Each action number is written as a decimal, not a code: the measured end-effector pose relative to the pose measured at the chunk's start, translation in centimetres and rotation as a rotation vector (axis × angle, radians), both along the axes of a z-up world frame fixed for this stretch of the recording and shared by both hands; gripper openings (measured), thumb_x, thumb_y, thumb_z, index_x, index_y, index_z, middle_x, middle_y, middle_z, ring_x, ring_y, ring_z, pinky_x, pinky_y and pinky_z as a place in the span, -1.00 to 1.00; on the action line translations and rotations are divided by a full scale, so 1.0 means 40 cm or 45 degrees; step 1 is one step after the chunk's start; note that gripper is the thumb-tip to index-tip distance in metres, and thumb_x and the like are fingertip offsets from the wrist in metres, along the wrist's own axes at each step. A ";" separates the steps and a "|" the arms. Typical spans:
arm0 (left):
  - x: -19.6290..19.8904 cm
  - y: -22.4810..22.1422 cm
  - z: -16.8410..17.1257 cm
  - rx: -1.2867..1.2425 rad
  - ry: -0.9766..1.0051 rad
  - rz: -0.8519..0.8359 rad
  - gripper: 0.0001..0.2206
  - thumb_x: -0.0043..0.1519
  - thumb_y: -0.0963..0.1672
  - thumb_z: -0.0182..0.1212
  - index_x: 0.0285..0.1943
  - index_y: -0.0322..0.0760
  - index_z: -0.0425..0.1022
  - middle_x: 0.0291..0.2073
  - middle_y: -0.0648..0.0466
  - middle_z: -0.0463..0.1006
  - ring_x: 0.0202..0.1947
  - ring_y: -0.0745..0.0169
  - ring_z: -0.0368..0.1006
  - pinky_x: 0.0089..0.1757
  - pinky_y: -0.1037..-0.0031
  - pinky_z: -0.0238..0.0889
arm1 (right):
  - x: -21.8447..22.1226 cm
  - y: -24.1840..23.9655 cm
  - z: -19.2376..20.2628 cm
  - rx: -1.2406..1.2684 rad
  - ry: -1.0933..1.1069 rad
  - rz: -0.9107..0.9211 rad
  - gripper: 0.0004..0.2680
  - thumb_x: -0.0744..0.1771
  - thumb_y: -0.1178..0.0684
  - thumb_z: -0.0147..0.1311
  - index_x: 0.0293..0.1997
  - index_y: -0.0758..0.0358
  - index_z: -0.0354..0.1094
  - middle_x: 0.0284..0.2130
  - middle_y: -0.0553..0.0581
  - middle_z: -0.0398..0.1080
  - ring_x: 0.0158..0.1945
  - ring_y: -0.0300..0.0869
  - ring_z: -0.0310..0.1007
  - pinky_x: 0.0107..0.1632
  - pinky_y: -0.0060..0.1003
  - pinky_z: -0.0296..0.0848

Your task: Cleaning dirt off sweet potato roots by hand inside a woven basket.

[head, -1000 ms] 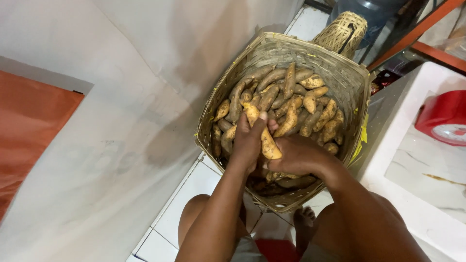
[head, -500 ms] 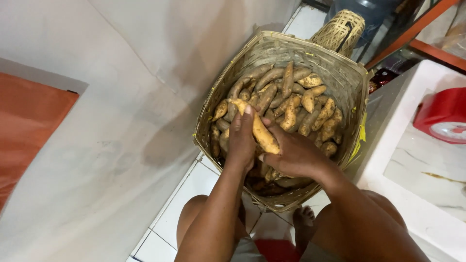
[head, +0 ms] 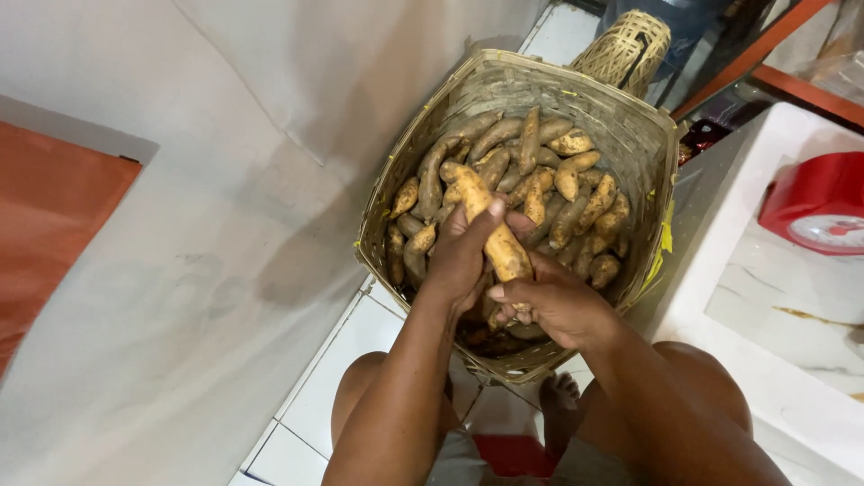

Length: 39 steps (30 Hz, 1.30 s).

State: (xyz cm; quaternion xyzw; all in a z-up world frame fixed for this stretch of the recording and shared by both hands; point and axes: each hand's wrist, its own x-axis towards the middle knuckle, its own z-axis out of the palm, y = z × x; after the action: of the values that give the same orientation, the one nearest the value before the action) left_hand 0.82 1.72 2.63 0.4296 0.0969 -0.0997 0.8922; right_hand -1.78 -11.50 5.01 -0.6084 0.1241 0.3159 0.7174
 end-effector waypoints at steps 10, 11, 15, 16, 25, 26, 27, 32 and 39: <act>0.007 -0.003 0.013 0.360 0.162 0.136 -0.59 0.38 0.10 0.03 -0.07 -0.33 0.40 -0.39 -0.12 0.67 -0.33 0.18 0.62 -0.21 0.36 0.48 | -0.019 0.046 0.022 -1.254 -0.458 0.422 -0.53 0.22 -0.20 0.10 0.23 0.01 0.10 -0.18 0.42 0.52 0.02 0.30 0.54 0.13 0.20 0.48; 0.013 -0.001 0.010 0.210 0.221 0.165 -0.48 0.37 0.19 -0.11 -0.12 -0.31 0.43 -0.40 -0.13 0.67 -0.36 0.17 0.63 -0.22 0.38 0.49 | -0.015 0.038 0.013 -1.235 -0.447 0.415 -0.52 0.21 -0.25 0.13 0.22 -0.04 0.10 -0.16 0.36 0.53 0.03 0.26 0.54 0.15 0.17 0.48; 0.030 -0.002 0.019 -0.169 0.379 0.362 -0.50 0.33 0.18 0.05 -0.27 -0.30 0.43 -0.49 -0.13 0.64 -0.38 0.06 0.65 -0.12 0.21 0.57 | 0.000 0.007 -0.020 -1.187 -0.480 0.448 -0.54 0.20 -0.31 0.16 0.12 -0.02 0.19 -0.23 0.33 0.57 -0.05 0.25 0.58 0.05 0.16 0.52; 0.027 -0.001 0.011 -0.166 0.384 0.362 -0.50 0.33 0.18 0.05 -0.27 -0.30 0.43 -0.49 -0.13 0.64 -0.38 0.06 0.65 -0.12 0.21 0.57 | -0.006 0.005 -0.023 -1.183 -0.476 0.448 -0.54 0.20 -0.31 0.16 0.12 -0.02 0.19 -0.23 0.33 0.57 -0.05 0.25 0.58 0.05 0.16 0.52; -0.016 -0.069 0.065 0.623 0.135 0.226 -0.23 0.10 -0.17 0.45 0.46 -0.25 0.05 -0.11 -0.09 0.55 -0.08 0.11 0.53 0.03 0.12 0.43 | -0.017 -0.010 -0.092 -1.497 -1.096 0.336 -0.59 0.22 -0.08 0.08 0.08 0.38 0.20 -0.58 0.39 0.51 -0.39 0.28 0.61 -0.24 0.26 0.54; 0.001 -0.058 0.088 0.394 0.215 0.314 -0.53 0.19 -0.11 0.36 0.18 -0.28 0.20 -0.26 -0.08 0.57 -0.24 0.12 0.58 -0.09 0.21 0.51 | -0.016 -0.009 -0.106 -1.488 -1.181 0.342 -0.59 0.24 -0.13 0.07 0.08 0.34 0.17 -0.62 0.35 0.49 -0.44 0.26 0.59 -0.26 0.23 0.53; 0.010 -0.049 0.108 0.163 0.302 0.398 -0.75 0.29 -0.06 0.27 -0.10 -0.31 0.35 -0.40 -0.07 0.59 -0.40 0.12 0.63 -0.21 0.29 0.60 | -0.022 -0.011 -0.123 -1.476 -1.257 0.354 -0.58 0.25 -0.19 0.06 0.07 0.29 0.14 -0.65 0.32 0.47 -0.49 0.24 0.58 -0.27 0.20 0.52; 0.057 -0.022 0.048 -0.091 0.297 0.534 -0.73 0.31 -0.03 0.25 -0.25 -0.29 0.34 -0.52 0.00 0.53 -0.52 0.15 0.61 -0.29 0.32 0.61 | -0.020 0.009 -0.105 -1.444 -1.383 0.410 -0.59 0.28 -0.11 0.13 0.10 0.37 0.13 -0.67 0.26 0.46 -0.51 0.14 0.59 -0.24 0.04 0.56; 0.045 -0.024 0.030 -0.035 0.205 0.308 -0.75 0.26 -0.06 0.31 -0.29 -0.31 0.40 -0.50 0.00 0.54 -0.46 0.13 0.64 -0.26 0.20 0.62 | 0.014 -0.049 0.050 -0.284 -0.531 0.377 -0.55 0.18 -0.05 0.20 0.16 0.25 0.28 -0.28 0.46 0.51 -0.15 0.23 0.57 -0.07 0.03 0.48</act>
State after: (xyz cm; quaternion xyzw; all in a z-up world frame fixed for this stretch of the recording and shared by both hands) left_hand 2.61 0.78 3.85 0.3931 0.2180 -0.0269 0.8929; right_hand -1.21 -13.46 7.01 -0.7469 -0.0827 0.2697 0.6021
